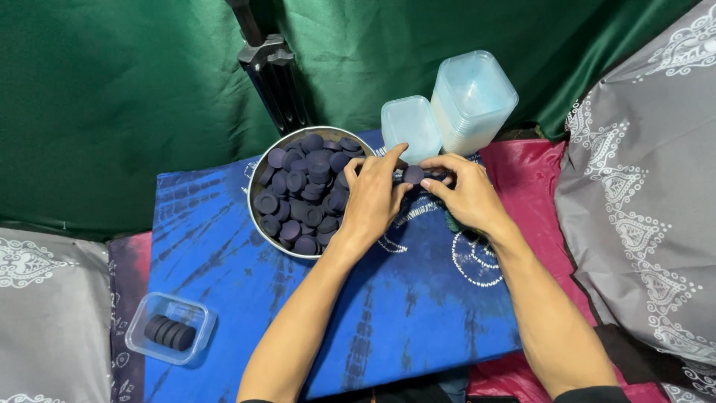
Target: Cleaning and arranging small black recyclable discs from a bowl into a container.
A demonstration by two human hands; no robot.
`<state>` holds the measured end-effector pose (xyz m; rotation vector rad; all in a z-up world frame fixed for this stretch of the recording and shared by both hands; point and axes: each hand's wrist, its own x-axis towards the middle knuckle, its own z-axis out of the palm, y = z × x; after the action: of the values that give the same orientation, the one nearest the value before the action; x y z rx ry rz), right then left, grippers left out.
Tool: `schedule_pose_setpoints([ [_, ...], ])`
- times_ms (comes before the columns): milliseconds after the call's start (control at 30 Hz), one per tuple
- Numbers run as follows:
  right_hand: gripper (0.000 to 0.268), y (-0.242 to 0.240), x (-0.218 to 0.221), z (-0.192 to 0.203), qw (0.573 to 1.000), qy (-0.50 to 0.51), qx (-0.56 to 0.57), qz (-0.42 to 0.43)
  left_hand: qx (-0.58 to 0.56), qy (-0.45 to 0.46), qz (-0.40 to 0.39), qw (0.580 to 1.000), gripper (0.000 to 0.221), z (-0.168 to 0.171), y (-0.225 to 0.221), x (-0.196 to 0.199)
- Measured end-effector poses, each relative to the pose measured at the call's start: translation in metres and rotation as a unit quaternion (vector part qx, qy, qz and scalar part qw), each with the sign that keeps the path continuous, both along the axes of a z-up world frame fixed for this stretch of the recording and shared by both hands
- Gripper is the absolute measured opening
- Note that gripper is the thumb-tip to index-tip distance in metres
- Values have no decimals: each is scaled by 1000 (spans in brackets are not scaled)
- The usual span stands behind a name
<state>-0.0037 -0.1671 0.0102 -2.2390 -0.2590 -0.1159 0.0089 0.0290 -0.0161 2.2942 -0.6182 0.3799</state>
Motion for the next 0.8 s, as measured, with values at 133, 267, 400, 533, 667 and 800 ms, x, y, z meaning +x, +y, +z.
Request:
schedule_pose_setpoints([
  [133, 30, 1, 1, 2, 1000, 3, 1, 3, 5, -1, -4, 1000, 62, -4, 1, 1],
  [267, 32, -1, 3, -4, 1000, 14, -3, 2, 15, -10, 1, 1000, 62, -6, 0, 1],
  [400, 31, 0, 2, -5, 1000, 8, 23, -2, 29, -12, 7, 999, 64, -11, -1, 5],
  [533, 32, 0, 2, -5, 1000, 8, 17, -5, 24, -19, 6, 1000, 63, -6, -1, 2],
  [667, 39, 2, -4, 5, 997, -75, 26, -16, -8, -48, 0, 999, 66, 15, 5, -9],
  [800, 34, 30, -22, 22, 979, -199, 31, -23, -7, -100, 17, 995, 60, 31, 33, -23],
])
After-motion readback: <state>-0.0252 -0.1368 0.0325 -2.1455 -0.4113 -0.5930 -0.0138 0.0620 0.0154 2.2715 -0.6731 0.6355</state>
